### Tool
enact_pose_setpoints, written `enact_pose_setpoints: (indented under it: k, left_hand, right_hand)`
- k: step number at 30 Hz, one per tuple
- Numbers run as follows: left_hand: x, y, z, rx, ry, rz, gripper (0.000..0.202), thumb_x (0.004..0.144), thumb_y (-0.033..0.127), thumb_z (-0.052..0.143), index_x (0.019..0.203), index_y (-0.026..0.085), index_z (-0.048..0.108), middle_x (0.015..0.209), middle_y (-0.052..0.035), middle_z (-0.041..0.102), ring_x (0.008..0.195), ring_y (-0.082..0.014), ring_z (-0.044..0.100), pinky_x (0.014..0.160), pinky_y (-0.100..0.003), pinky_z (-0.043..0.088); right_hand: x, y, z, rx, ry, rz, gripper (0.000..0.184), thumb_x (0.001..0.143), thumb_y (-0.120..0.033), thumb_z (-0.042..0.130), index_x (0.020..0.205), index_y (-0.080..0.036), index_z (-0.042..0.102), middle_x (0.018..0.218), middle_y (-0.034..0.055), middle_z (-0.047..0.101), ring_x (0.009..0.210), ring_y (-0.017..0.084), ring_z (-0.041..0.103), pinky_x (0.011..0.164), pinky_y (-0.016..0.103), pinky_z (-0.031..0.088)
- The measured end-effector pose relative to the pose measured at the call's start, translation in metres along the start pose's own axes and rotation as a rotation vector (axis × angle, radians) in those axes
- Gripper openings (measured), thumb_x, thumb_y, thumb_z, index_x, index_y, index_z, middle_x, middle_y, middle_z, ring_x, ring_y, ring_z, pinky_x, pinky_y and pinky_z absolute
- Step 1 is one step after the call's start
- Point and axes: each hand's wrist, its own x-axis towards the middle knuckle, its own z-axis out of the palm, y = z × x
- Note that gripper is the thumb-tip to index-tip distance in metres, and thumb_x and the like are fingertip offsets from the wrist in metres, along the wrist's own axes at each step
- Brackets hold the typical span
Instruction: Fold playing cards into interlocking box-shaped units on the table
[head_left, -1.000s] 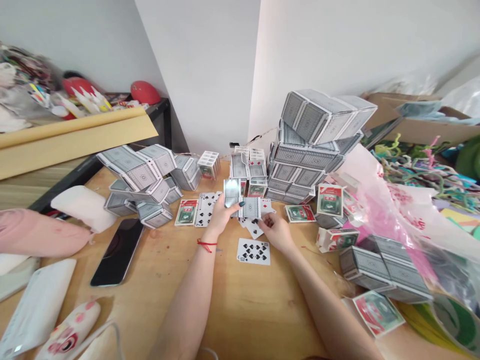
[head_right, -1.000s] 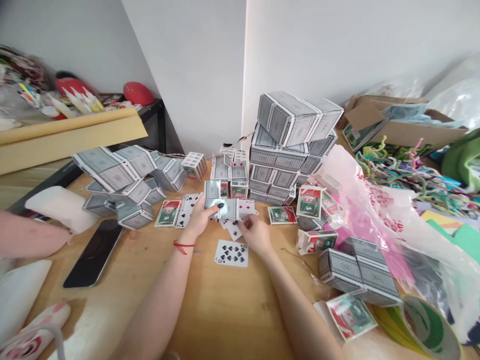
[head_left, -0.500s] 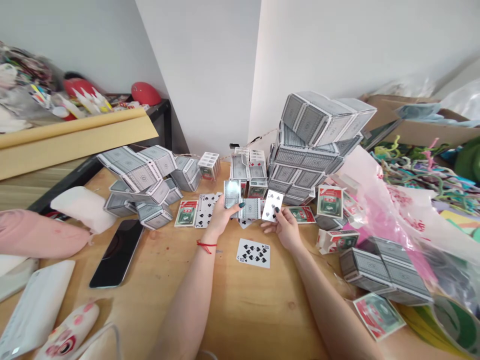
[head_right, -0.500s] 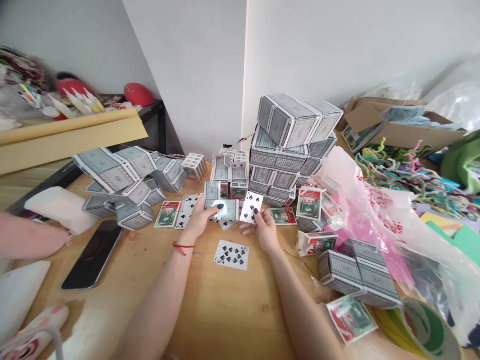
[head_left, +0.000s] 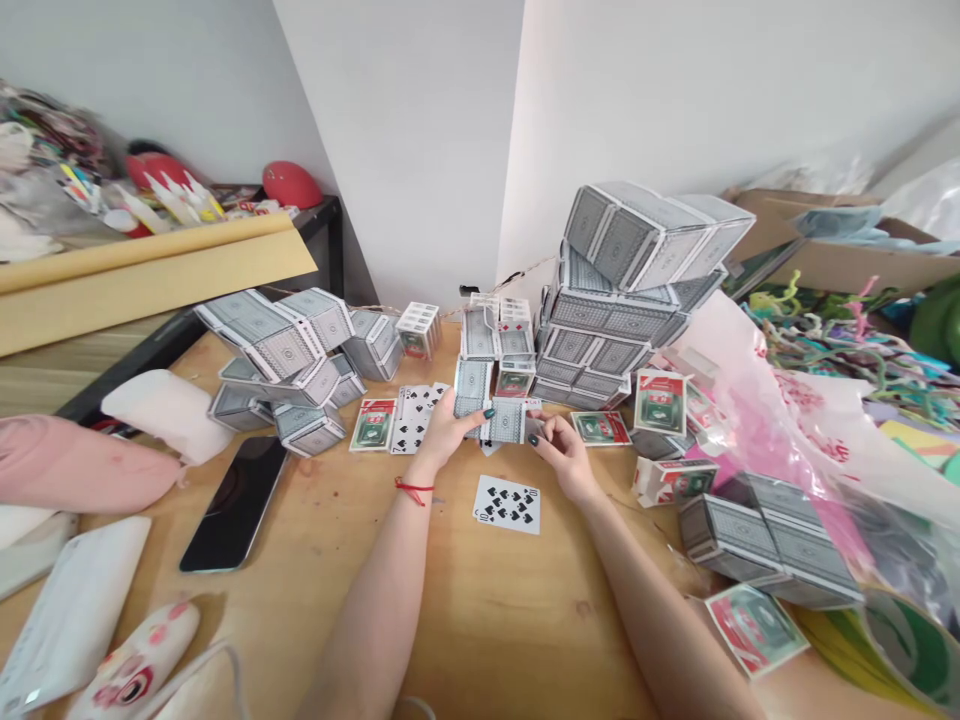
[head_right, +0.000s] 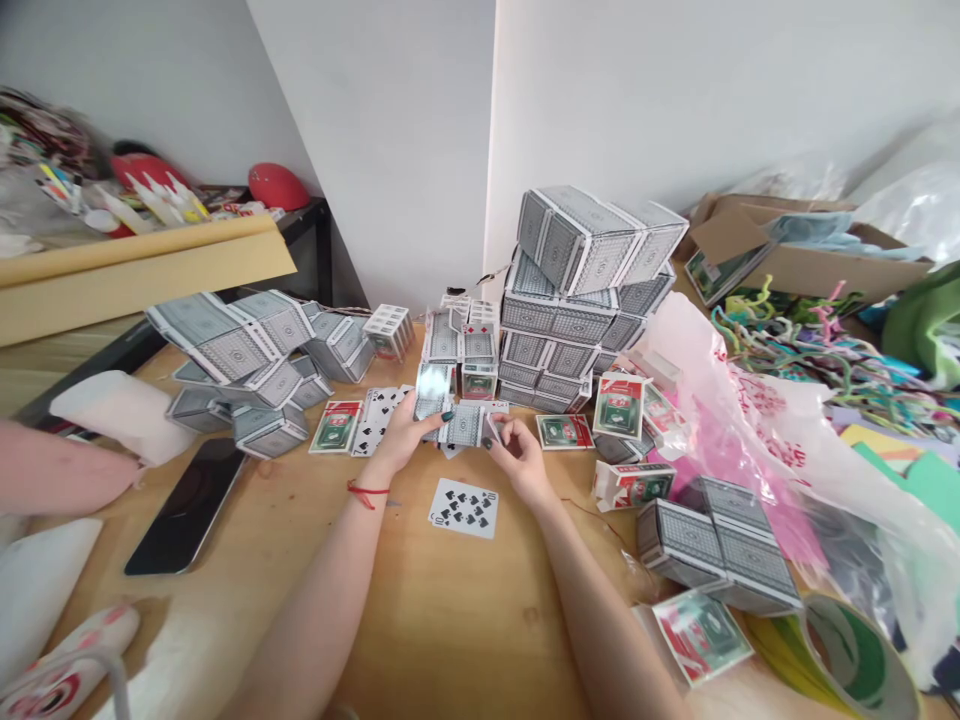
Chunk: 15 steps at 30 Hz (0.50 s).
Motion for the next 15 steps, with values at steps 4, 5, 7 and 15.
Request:
enact_pose_setpoints:
  k: [4, 5, 7, 15]
  left_hand:
    - [0.0000, 0.0010, -0.0012, -0.010, -0.032, 0.012, 0.041, 0.068, 0.035, 0.062, 0.102, 0.015, 0.049, 0.106, -0.0073, 0.059, 0.096, -0.0214, 0.056, 0.081, -0.034, 0.045]
    - [0.0000, 0.0008, -0.0016, -0.010, -0.031, 0.017, 0.040, 0.068, 0.035, 0.063, 0.101, 0.015, 0.049, 0.106, -0.0071, 0.059, 0.096, -0.0212, 0.056, 0.082, -0.034, 0.045]
    - [0.0000, 0.0001, -0.0022, -0.018, -0.037, 0.004, 0.040, 0.068, 0.034, 0.063, 0.101, 0.016, 0.049, 0.104, -0.0070, 0.060, 0.095, -0.0214, 0.057, 0.080, -0.034, 0.046]
    - [0.0012, -0.0035, -0.0044, -0.054, -0.055, -0.029, 0.042, 0.068, 0.033, 0.063, 0.103, 0.015, 0.049, 0.103, -0.0079, 0.060, 0.091, -0.0215, 0.058, 0.077, -0.035, 0.048]
  right_hand:
    - [0.0012, 0.0026, 0.0006, -0.306, 0.078, -0.193, 0.024, 0.068, -0.025, 0.060, 0.068, -0.022, 0.037, 0.096, 0.0055, 0.052, 0.094, 0.021, 0.049, 0.078, 0.035, 0.039]
    - [0.0013, 0.0028, 0.0002, -0.375, 0.109, -0.233, 0.024, 0.067, -0.024, 0.060, 0.068, -0.022, 0.037, 0.094, 0.0054, 0.052, 0.093, 0.021, 0.049, 0.079, 0.035, 0.038]
    - [0.0013, 0.0024, -0.0012, -0.475, 0.159, -0.292, 0.024, 0.067, -0.022, 0.060, 0.070, -0.022, 0.037, 0.092, 0.0054, 0.050, 0.091, 0.021, 0.048, 0.079, 0.036, 0.037]
    - [0.0017, 0.0018, -0.0041, -0.647, 0.255, -0.377, 0.022, 0.064, -0.022, 0.061, 0.069, -0.022, 0.040, 0.097, 0.0073, 0.048, 0.095, 0.024, 0.047, 0.081, 0.038, 0.038]
